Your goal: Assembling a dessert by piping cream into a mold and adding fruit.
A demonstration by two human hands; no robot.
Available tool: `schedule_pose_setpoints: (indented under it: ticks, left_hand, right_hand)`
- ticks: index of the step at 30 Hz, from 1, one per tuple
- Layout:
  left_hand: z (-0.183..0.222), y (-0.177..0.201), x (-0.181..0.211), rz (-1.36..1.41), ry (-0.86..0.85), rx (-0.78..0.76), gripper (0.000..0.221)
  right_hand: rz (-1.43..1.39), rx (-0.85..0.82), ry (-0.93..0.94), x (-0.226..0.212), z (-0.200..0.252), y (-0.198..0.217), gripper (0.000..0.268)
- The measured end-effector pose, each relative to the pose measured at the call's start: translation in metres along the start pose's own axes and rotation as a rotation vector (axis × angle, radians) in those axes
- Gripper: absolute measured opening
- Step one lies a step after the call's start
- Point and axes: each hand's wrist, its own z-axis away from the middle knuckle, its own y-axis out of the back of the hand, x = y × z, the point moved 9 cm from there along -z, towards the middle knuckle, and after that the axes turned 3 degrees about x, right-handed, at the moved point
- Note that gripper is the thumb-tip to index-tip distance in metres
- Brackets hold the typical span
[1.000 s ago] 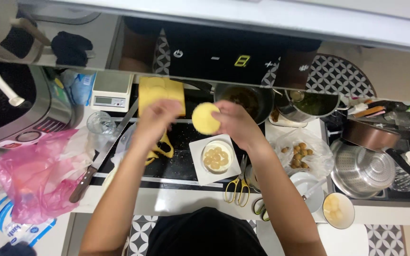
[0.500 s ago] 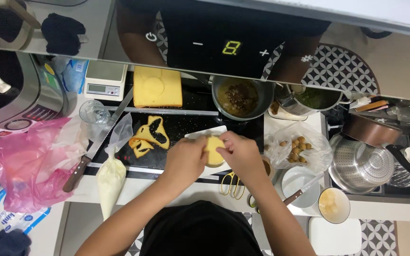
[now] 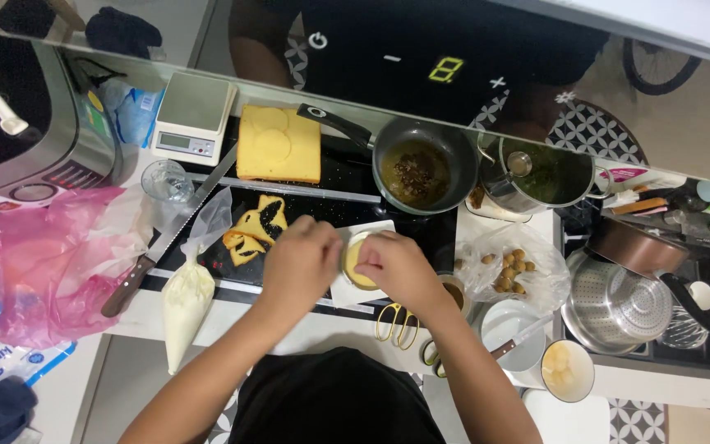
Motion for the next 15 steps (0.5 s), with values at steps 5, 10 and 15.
schedule_pose_setpoints:
  ticks: [5, 10, 15]
  left_hand:
    - [0.004, 0.003, -0.032, 0.117, 0.117, -0.038, 0.008]
    - [0.018, -0.006, -0.048, 0.184, 0.203, -0.109, 0.011]
    - [0.03, -0.014, -0.06, 0.26, 0.331, -0.205, 0.007]
  right_hand:
    - [0.057, -0.145, 0.022, 0.016, -0.012, -0.03, 0.019]
    - [0.128, -0.151, -0.028, 0.02, -0.013, -0.036, 0.017]
    - [0.172, -0.15, -0.052, 0.009, -0.009, -0.035, 0.018]
